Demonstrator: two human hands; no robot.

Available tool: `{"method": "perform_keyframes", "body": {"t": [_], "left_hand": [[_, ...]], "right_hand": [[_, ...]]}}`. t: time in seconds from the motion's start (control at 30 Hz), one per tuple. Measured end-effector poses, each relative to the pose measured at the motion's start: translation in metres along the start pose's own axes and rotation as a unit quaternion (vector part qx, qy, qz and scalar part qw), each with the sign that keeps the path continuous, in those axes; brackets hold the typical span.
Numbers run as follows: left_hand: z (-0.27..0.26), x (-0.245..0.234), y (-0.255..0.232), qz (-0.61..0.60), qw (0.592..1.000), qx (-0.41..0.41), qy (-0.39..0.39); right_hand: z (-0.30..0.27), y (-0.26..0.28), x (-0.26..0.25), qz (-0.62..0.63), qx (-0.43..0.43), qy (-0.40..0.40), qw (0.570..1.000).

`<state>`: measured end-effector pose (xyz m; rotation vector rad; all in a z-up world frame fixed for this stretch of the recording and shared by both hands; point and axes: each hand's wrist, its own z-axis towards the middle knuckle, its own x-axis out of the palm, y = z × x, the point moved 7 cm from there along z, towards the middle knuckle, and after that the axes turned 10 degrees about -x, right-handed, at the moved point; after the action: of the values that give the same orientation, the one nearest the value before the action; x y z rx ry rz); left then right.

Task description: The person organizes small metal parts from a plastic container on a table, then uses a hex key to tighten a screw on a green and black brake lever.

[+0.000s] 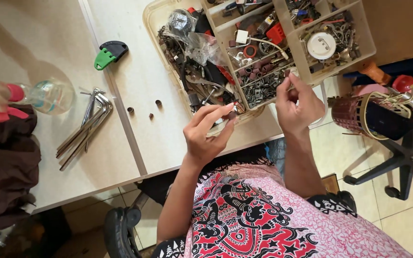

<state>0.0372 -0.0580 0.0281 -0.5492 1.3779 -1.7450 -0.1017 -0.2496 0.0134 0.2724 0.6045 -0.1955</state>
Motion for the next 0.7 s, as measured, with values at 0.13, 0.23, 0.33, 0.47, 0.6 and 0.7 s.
{"method": "perform_keyframes", "body": {"t": [0.13,0.23,0.33,0.47,0.6,0.7], "left_hand": [[0.0,-0.001,0.005,0.004,1.0,0.0,0.002],[0.001,0.0,0.008,0.002,1.0,-0.007,0.007],[0.004,0.002,0.011,-0.001,1.0,-0.014,0.016],[0.007,0.01,0.017,0.001,0.999,-0.023,0.04],[0.007,0.021,0.023,0.001,0.997,-0.031,0.075],[0.005,0.026,0.026,0.011,0.995,-0.036,0.094]], "right_hand": [[0.003,0.0,-0.001,-0.02,0.004,0.001,1.0],[0.008,-0.003,-0.002,-0.029,0.011,0.016,0.999],[0.01,-0.004,-0.002,-0.038,0.039,0.026,0.998],[0.015,0.003,0.005,-0.03,0.01,0.023,0.999],[0.016,0.008,0.012,-0.087,0.002,0.043,0.995],[0.015,0.011,0.016,-0.098,0.007,0.052,0.994]]}}
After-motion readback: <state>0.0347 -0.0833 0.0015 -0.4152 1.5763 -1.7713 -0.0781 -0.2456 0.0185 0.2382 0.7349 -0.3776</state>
